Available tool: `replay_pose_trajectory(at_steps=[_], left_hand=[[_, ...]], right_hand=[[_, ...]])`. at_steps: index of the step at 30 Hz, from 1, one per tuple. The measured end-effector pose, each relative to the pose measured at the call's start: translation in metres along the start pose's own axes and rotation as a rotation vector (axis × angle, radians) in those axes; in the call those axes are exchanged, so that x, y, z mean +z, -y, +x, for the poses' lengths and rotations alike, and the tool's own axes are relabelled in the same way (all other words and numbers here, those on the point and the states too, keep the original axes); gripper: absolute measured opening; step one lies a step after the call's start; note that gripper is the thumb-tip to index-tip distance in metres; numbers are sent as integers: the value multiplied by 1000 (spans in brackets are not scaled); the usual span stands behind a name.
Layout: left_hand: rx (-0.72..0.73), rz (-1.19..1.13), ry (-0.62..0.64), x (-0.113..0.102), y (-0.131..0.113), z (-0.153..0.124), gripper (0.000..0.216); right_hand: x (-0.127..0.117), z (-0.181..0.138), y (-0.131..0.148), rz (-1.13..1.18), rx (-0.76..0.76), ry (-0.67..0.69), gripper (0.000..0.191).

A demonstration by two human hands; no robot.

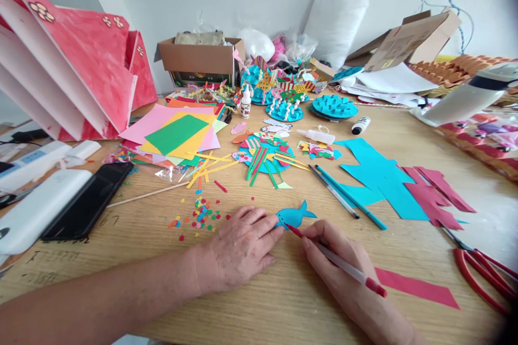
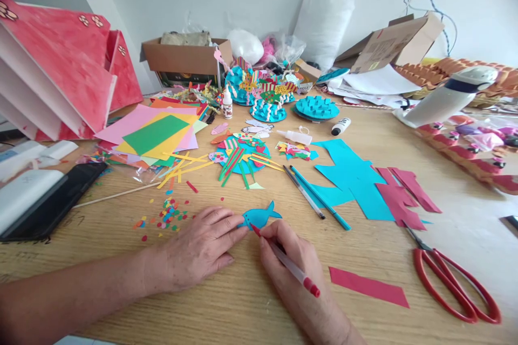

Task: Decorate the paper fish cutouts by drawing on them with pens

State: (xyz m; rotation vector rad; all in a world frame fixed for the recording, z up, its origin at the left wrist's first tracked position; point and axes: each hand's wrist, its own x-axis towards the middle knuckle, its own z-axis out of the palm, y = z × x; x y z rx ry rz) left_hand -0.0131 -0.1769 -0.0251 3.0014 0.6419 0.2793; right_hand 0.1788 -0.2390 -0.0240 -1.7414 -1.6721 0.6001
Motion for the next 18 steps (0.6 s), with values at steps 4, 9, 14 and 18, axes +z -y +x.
replay_pose_trajectory(at_steps=[4,9,14,18], left_hand=[[-5,-5,4,0,0,-1,43],[-7,-5,4,-1,1,0,42],[0,-3,2,0,1,0,43],[-3,-7,-7,1,1,0,42]], right_hand=[[0,-1,1,15,2,8,12],[1,-2,-2,8,17,11,12],[1,-2,-2,4,1,11,13],[0,-1,0,18,13,2,12]])
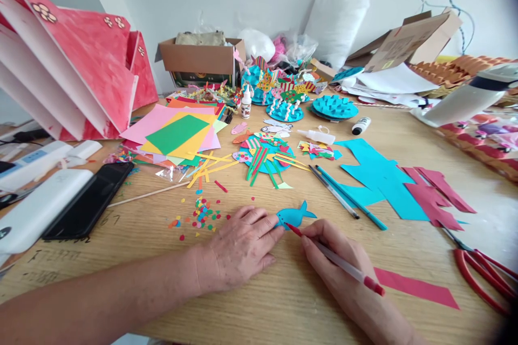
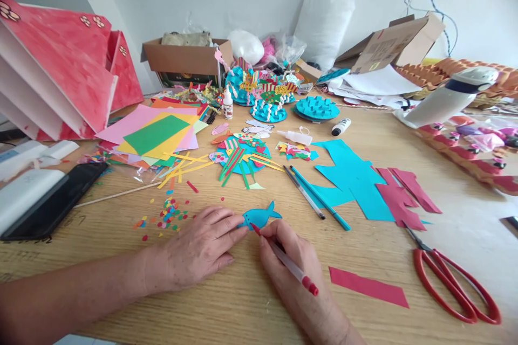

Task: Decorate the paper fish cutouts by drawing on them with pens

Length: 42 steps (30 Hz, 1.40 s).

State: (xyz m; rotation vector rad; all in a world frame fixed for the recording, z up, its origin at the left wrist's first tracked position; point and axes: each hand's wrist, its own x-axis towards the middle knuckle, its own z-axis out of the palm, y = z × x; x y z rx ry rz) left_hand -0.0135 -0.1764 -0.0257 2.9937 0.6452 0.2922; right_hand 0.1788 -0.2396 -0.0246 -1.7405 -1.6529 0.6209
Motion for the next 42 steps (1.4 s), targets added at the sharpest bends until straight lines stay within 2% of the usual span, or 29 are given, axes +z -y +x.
replay_pose_trajectory(at_steps=[12,20,30,37,42], left_hand=[[3,1,4,-1,0,0,42],[2,7,-15,2,0,-1,44],[6,-27,3,-1,0,-1,41],[4,-22,-20,1,0,-1,41],[1,-14,-13,2,-1,-1,42]], right_hand=[[-2,0,1,26,16,20,13],[-2,-2,-6,186,106,-9,15],[-19,-7,17,187,181,-16,20],[-9,-9,7,208,165,7,16],[-3,-11,-2,188,148,-40,17]])
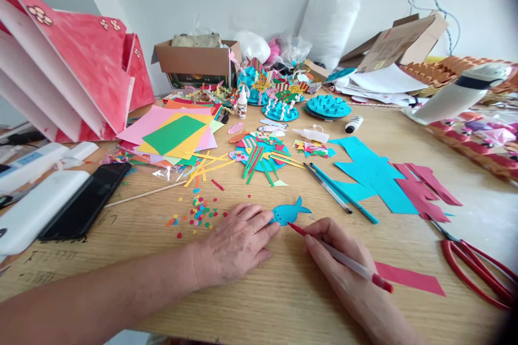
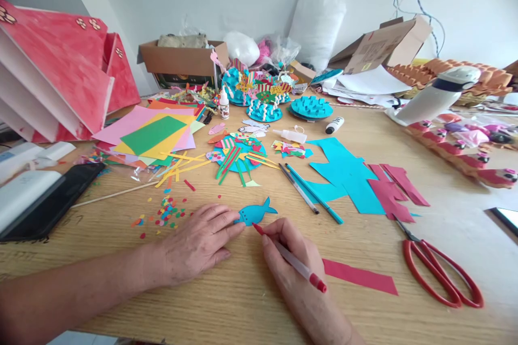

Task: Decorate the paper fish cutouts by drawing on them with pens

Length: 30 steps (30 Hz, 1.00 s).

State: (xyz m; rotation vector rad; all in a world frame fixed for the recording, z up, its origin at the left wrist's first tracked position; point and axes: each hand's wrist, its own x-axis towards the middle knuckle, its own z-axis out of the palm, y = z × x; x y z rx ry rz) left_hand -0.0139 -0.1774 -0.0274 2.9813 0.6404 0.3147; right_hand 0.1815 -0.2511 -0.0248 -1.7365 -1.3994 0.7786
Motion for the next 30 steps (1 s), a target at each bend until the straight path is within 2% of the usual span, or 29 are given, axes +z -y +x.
replay_pose_trajectory(at_steps=[7,14,30], left_hand=[[3,23,-4,-1,0,1,43],[-4,38,15,-3,-1,2,42],[14,52,4,-1,0,1,40]], right_hand=[[5,1,1,-87,-62,41,13],[5,3,5,-129,-95,-1,12],[2,1,6,-113,-47,0,16]])
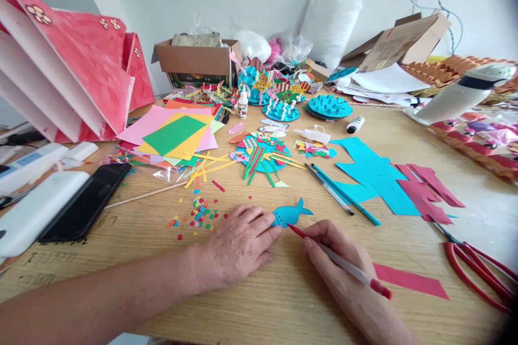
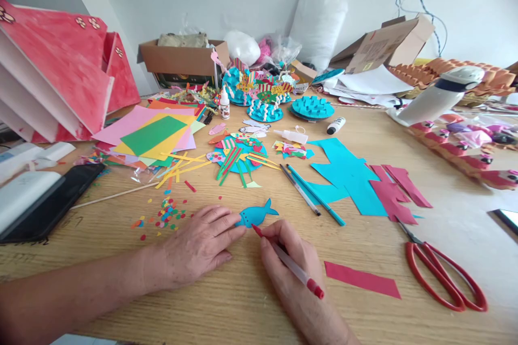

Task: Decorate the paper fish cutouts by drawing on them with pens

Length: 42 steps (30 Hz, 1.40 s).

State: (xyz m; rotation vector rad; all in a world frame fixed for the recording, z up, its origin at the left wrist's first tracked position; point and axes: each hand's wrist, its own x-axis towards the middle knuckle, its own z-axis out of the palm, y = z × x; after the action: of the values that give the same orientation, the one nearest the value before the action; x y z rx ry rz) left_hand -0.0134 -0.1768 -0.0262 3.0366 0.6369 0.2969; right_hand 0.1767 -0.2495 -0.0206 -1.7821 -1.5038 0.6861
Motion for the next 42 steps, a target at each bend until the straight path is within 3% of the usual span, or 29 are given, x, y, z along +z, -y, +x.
replay_pose_trajectory(at_steps=[18,42], left_hand=[[-5,-32,4,2,0,1,42],[2,-35,-5,1,0,0,41]], right_hand=[[3,-2,-4,-62,-90,15,12],[2,0,-2,-104,-73,30,15]])
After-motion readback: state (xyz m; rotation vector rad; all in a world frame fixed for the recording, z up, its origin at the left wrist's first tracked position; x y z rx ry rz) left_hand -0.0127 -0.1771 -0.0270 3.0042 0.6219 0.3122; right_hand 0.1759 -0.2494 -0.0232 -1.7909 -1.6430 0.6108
